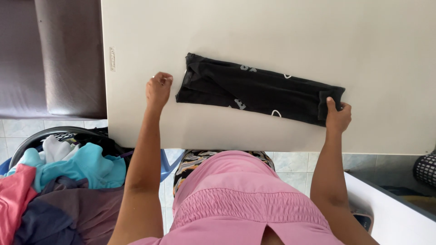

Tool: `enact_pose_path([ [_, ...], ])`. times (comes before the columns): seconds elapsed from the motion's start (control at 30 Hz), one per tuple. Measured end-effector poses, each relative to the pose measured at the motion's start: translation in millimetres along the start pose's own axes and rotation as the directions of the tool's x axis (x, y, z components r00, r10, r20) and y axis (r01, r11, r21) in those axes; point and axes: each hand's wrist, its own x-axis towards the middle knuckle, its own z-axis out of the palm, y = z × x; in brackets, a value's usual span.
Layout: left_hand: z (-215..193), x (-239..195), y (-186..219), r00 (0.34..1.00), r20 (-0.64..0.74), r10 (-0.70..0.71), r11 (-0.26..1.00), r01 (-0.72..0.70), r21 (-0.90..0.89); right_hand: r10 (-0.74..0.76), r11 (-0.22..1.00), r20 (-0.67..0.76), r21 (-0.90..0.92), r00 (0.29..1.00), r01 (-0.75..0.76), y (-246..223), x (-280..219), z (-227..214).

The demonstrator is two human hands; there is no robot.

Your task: The person takes various shirts from a laundry basket and folds them neatly on a white table.

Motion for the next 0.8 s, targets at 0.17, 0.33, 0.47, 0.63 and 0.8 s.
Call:
enact_pose_path([
  [0.17, 17.9, -18.6, 11.2, 0.999, 0.037, -0.007, 0.985, 0.001, 0.173, -0.034, 0.999, 0.089, 0.004, 0.995, 0.034, -4.0, 3.9, -4.8],
  [0.33, 21.3, -19.5, 4.0, 0.999, 0.046, 0.027, 0.991, -0.032, 0.128, -0.213, 0.976, -0.103, -0.057, 0.971, 0.208, -48.6, -28.4, -7.4],
  [0.47, 14.2, -32.2, -4.9, 1.0, 0.024, 0.014, 0.988, -0.018, 0.155, -0.771, 0.632, -0.19, -0.102, 0.608, 0.769, -92.6, -60.9, 22.4],
  [0.63, 12.3, -43.4, -3.8, 0.999, 0.032, -0.041, 0.993, 0.037, 0.116, -0.907, 0.418, 0.024, 0.161, 0.42, 0.894, -196.0, -163.4, 77.1],
  [0.8, 18.8, -41.8, -10.7, 1.0, 0.016, -0.006, 0.993, 0.004, 0.116, -0.984, 0.149, 0.144, 0.341, 0.105, 0.928, -249.0, -230.7, 122.6],
])
